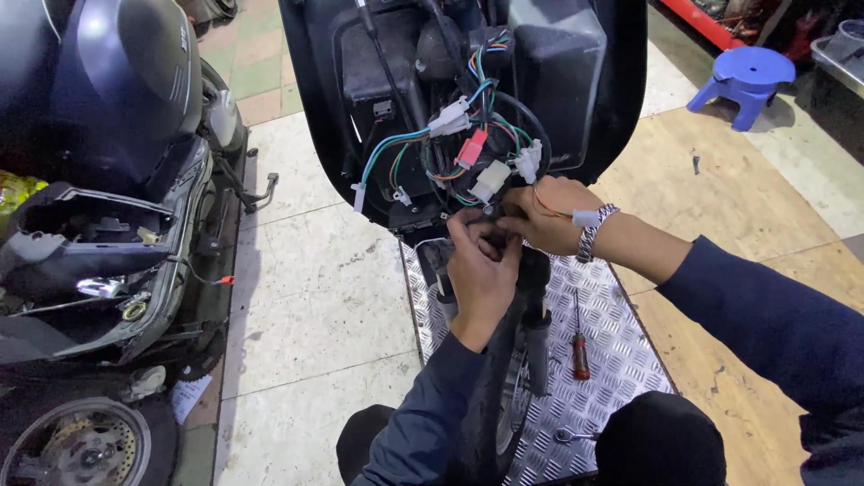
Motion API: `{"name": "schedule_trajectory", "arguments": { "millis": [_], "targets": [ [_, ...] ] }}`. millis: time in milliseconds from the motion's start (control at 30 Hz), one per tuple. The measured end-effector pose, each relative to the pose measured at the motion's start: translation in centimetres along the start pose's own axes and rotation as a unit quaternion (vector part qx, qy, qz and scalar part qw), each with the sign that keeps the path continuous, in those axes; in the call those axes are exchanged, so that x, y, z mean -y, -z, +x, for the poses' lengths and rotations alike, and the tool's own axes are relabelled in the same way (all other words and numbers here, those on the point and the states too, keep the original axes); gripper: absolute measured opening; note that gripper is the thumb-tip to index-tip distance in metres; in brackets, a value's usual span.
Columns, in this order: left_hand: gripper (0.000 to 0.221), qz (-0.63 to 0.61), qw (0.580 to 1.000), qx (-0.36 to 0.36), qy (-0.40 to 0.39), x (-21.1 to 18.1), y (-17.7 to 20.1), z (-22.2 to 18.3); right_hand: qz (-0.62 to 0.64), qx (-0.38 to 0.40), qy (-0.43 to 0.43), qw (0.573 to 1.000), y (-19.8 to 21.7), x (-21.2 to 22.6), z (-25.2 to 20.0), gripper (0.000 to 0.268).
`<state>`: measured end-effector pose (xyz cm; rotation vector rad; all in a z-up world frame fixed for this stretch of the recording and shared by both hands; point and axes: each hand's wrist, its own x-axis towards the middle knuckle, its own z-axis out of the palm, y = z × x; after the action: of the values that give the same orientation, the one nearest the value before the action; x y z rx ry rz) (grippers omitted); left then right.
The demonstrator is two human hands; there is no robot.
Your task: Disconnecting electrical wiring connectors and using a socket wrench on the front assembly of a motorcycle.
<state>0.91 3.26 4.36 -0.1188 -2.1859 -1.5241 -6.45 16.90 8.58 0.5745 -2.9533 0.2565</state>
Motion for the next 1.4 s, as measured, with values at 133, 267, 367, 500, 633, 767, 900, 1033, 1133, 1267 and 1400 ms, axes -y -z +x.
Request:
{"name": "schedule_trajectory", "arguments": {
  "millis": [133,267,367,500,633,767,900,1033,1133,1267,1400],
  "targets": [
    [0.056,0.004,1.0,-0.009,0.003,-1.2,0.5,-0.2,0.073,0.037,-0.006,0.997,-0.5,0.4,0.6,0.037],
    [0.055,-0.006,1.0,-0.012,-0.015,-1.0,0.6,0.1,0.059,0.018,-0.017,0.998,-0.6,1.1,0.8,0.03],
    [0.054,0.005,1.0,-0.027,-0.012,-0.5,0.2,0.3,0.061,0.05,-0.022,0.997,1.2,0.2,0.0,0.038],
    [0.055,-0.019,0.999,-0.033,-0.02,-0.3,0.3,0.4,0.05,0.066,-0.024,0.996,1.6,0.8,0.1,0.037],
    [0.07,0.001,0.999,-0.017,-0.042,-0.7,0.8,0.1,0.084,0.056,0.003,0.995,1.4,1.3,0.2,0.03],
    [0.071,0.007,0.999,0.003,-0.048,0.2,0.8,0.3,0.07,0.032,-0.007,0.997,0.5,1.2,0.4,0.03],
    [0.077,0.008,0.999,-0.005,-0.046,0.8,0.4,0.5,0.008,0.005,-0.013,1.0,0.6,0.5,-0.3,0.046],
    [0.076,0.014,0.999,-0.002,-0.039,-0.1,0.8,0.3,0.044,0.031,-0.01,0.999,0.6,0.7,0.0,0.037],
    [0.074,0.01,0.999,0.005,-0.038,0.8,0.5,0.3,0.056,0.047,-0.003,0.997,0.3,0.5,0.6,0.035],
    [0.07,0.012,1.0,-0.012,-0.014,0.9,0.1,0.6,0.024,0.068,-0.039,0.997,1.1,-0.2,0.2,0.046],
    [0.074,0.0,1.0,-0.013,-0.008,1.2,0.0,0.5,-0.009,0.069,-0.034,0.997,0.9,0.5,0.3,0.044]
  ]
}}
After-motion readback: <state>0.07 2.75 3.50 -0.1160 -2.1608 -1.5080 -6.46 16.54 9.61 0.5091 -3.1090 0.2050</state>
